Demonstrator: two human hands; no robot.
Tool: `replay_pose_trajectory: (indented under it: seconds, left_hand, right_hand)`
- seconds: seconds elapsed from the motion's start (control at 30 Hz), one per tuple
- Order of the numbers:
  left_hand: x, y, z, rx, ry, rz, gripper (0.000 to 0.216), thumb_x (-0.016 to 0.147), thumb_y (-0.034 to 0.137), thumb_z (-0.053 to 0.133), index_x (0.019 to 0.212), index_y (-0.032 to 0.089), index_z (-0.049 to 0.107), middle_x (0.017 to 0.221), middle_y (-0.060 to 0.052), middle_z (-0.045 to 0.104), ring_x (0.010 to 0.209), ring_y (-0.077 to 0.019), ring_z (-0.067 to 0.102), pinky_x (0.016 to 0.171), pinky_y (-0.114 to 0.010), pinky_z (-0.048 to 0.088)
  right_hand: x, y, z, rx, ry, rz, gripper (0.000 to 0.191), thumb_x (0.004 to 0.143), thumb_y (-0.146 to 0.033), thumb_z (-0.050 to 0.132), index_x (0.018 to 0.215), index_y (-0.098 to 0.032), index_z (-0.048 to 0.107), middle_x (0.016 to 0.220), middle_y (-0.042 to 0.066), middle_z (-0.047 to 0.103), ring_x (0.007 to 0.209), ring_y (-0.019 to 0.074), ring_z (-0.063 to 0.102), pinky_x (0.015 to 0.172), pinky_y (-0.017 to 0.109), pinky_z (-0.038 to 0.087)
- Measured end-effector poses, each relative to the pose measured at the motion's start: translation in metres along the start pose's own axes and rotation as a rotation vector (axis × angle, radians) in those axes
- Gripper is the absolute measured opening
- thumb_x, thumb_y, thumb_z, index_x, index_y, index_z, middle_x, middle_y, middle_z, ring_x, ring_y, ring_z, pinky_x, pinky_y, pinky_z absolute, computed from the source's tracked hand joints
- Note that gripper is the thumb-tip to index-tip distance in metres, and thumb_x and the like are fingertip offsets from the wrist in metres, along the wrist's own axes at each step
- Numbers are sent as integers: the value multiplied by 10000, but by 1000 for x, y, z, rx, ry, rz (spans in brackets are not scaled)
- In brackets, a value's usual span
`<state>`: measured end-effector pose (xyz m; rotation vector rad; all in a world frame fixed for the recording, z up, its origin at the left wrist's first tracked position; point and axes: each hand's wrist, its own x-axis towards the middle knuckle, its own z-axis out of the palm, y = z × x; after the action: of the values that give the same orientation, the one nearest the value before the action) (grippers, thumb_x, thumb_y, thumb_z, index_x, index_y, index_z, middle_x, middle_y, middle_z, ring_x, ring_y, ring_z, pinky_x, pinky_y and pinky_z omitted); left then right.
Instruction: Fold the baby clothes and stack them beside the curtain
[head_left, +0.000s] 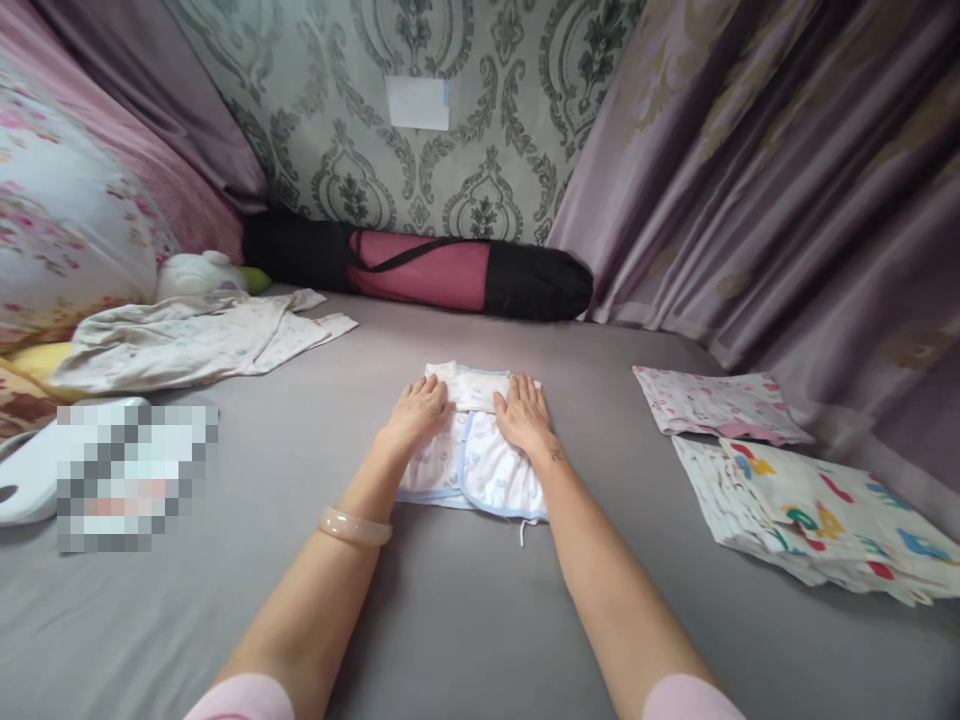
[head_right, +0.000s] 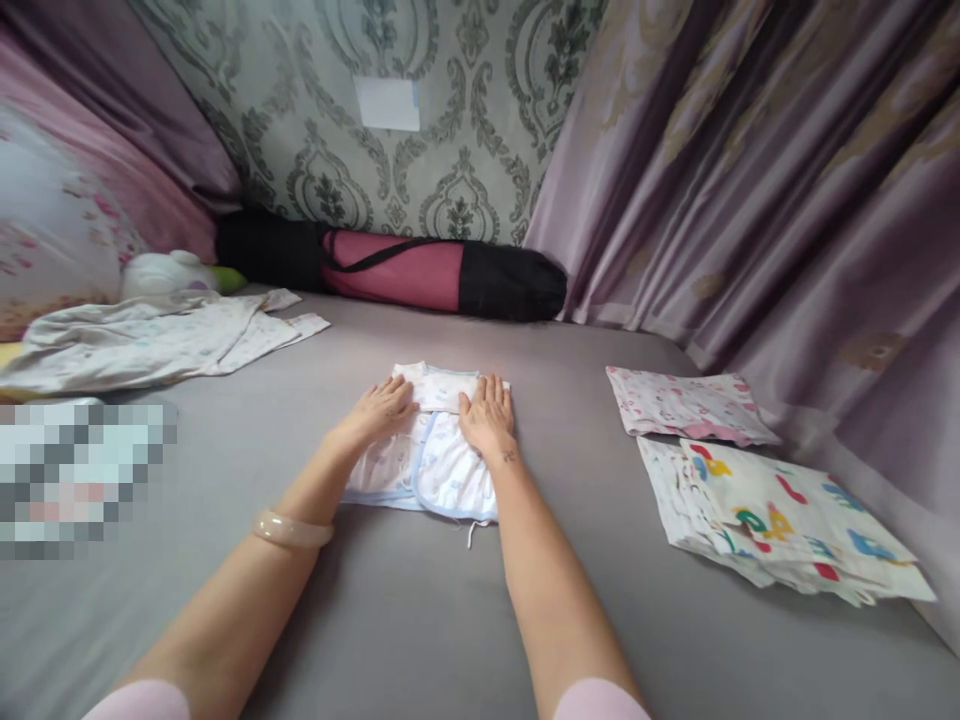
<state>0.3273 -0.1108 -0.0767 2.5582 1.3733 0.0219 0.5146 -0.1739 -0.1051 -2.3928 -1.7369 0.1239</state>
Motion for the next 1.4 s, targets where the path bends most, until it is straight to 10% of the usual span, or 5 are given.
replay_pose_trajectory:
  seconds: [0.3, 0.43, 0.57, 0.97, 1.4]
  left_hand:
    - [-12, -16, -39, -55, -46, -19, 425, 981, 347, 393, 1337, 158, 528, 1502, -171, 464, 1341, -273, 496, 1079, -347, 394]
    - [-13, -25, -49, -71, -87, -85, 423, 966, 375, 399, 1308, 191, 567, 1352, -129, 616, 1218, -260, 593, 970, -319, 467]
    - [-12, -33, -48, -65, -131, -134, 431, 949, 361, 412, 1314, 200, 575, 1342, -119, 632, 1202, -250, 607, 955, -308, 468]
    - [-14, -39, -49, -115, -162, -209, 516, 957, 386, 434, 1421, 172, 496, 1385, -127, 602, 1231, -236, 596, 973, -269, 447]
    - [-14, -30, -53, -54, -222, -172, 491, 968, 394, 418, 1407, 193, 506, 1397, -115, 592, 1247, -242, 582, 989, -279, 446]
  right_hand:
    - [10, -10, -22, -52, -165, 62, 673, 1020, -433, 287, 1527, 9, 283, 1611, 216, 229, 1499, 317, 186, 1196, 458, 155]
    - [16, -33, -35, -118, -50, -161, 561, 995, -305, 378, 1473, -13, 406, 1581, 220, 312, 1498, 295, 196, 1205, 464, 87]
    - [12, -56, -21, -38, -67, -367, 564, 1028, -350, 276, 1533, -108, 333, 1618, 120, 273, 1510, 242, 167, 1217, 450, 83]
    - [9, -57, 2, 82, -55, -328, 537, 1029, -351, 284, 1512, -138, 381, 1621, 98, 277, 1503, 234, 197, 1219, 436, 105]
    - [-69, -64, -2, 76, -108, -423, 611, 1028, -406, 290, 1534, -64, 309, 1628, 132, 229, 1518, 240, 140, 1225, 470, 24]
